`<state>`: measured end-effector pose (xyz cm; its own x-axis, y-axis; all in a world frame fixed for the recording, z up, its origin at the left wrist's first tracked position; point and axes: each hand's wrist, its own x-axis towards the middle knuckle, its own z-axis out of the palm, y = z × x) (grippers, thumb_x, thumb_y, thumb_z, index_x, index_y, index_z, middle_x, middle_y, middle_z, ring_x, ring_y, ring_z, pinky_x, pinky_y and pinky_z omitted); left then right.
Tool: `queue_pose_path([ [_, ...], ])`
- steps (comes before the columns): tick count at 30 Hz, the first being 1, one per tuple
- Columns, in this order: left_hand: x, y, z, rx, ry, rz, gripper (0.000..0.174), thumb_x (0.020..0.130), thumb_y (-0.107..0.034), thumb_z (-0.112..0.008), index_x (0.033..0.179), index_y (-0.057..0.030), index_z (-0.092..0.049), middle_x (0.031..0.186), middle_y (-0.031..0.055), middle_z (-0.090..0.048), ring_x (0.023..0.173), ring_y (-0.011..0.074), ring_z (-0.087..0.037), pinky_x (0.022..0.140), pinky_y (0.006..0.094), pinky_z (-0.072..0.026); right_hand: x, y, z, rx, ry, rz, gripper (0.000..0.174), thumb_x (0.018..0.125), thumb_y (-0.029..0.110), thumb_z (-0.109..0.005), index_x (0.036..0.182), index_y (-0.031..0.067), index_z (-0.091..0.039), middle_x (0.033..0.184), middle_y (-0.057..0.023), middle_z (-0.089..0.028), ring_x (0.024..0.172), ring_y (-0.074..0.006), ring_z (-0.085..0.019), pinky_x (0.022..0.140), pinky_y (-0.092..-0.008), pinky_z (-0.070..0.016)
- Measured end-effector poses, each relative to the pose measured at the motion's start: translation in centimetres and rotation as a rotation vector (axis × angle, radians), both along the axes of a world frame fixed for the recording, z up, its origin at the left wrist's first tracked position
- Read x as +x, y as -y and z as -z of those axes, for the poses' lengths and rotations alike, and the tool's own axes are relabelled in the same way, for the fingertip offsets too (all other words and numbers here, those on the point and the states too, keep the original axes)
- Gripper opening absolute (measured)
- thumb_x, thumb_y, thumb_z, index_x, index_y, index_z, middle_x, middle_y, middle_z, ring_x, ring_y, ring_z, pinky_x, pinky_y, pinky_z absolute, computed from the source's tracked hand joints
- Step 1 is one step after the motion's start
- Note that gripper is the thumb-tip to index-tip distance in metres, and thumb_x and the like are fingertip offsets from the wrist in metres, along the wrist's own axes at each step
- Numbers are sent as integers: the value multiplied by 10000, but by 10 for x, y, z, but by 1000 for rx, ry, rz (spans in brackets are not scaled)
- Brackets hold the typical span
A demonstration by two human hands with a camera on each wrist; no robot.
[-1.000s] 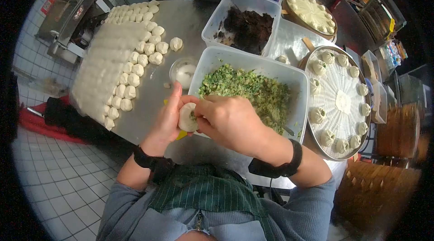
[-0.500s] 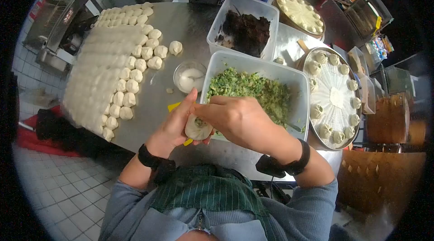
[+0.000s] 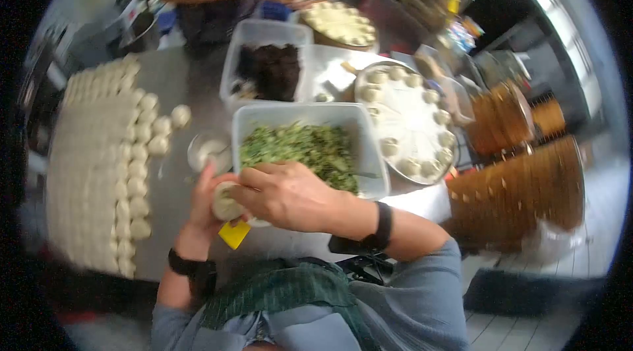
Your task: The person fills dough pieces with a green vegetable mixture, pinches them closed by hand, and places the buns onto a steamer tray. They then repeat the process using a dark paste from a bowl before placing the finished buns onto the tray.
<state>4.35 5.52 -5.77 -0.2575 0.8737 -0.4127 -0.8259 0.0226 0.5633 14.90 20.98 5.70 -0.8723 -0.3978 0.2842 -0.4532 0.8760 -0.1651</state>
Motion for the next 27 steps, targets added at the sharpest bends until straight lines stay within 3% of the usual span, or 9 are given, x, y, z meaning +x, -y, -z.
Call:
queue_pose_path([
  [3, 9, -13, -20, -59, -72, -39, 750, 922, -666, -189, 1095, -33, -553, 812, 87, -654, 591, 219, -643, 445, 300, -475, 8, -12, 8, -309, 41, 146, 531, 723, 178, -719, 1214, 77, -542, 991, -104, -576, 885, -274, -594, 733, -368, -511],
  [5, 21, -24, -24, 48, -226, -181, 782, 930, -657, -204, 1250, 0, -483, 1129, 135, -601, 966, 226, -633, 755, 340, -547, 18, -18, 16, -453, 121, 115, 738, 702, 184, -753, 1342, 62, -406, 1162, -172, -521, 1055, -349, -539, 865, -415, -472],
  [6, 29, -32, -27, 46, -244, -167, 782, 930, -657, -204, 1250, 0, -483, 1129, 135, -601, 966, 226, -633, 755, 340, -547, 25, -23, 19, -459, 101, 123, 738, 702, 184, -753, 1342, 62, -406, 1162, -172, -521, 1055, -349, -539, 865, -415, -472],
  [9, 54, -59, -35, 17, -325, -215, 796, 945, -635, -183, 1408, 0, -309, 1407, 155, -377, 1271, 259, -421, 1047, 383, -367, 45, -42, 30, -538, 127, 103, 768, 666, 173, -774, 1332, 44, -415, 1071, -196, -562, 999, -347, -567, 858, -398, -474],
  [12, 77, -86, -38, 6, -281, -223, 771, 948, -627, -196, 1426, -26, -266, 1364, 172, -411, 1184, 288, -503, 951, 407, -462, 69, -77, 37, -760, 325, 165, 732, 708, 164, -763, 1344, 69, -415, 1137, -184, -575, 1016, -333, -586, 812, -392, -500],
  [18, 99, -109, -32, -167, -365, -177, 736, 943, -620, -251, 1396, -41, -290, 1131, 235, -532, 898, 329, -631, 683, 420, -567, 124, -225, 56, -779, 79, 594, 492, 748, 204, -770, 1188, 94, -579, 1060, -95, -653, 919, -209, -636, 784, -325, -519],
  [21, 113, -108, -30, -236, -349, -248, 698, 948, -611, -261, 1320, -30, -368, 1021, 244, -574, 870, 325, -631, 687, 404, -556, 147, -339, 90, -577, 62, 1023, 443, 728, 223, -764, 1136, 112, -629, 1003, -116, -678, 902, -264, -654, 792, -350, -517],
  [24, 130, -110, -25, -310, -322, -337, 677, 952, -599, -271, 1266, -16, -410, 984, 244, -585, 865, 324, -630, 681, 393, -547, 169, -415, 122, -350, 16, 1089, 332, 722, 167, -637, 1036, 62, -654, 954, -183, -661, 918, -330, -634, 806, -382, -502],
  [27, 139, -114, -22, -368, -334, -412, 666, 955, -587, -284, 1230, 0, -440, 969, 244, -588, 862, 323, -630, 685, 388, -542, 169, -445, 136, -368, 11, 1059, 338, 705, 173, -642, 1025, 65, -653, 956, -170, -665, 915, -328, -634, 803, -391, -501],
])
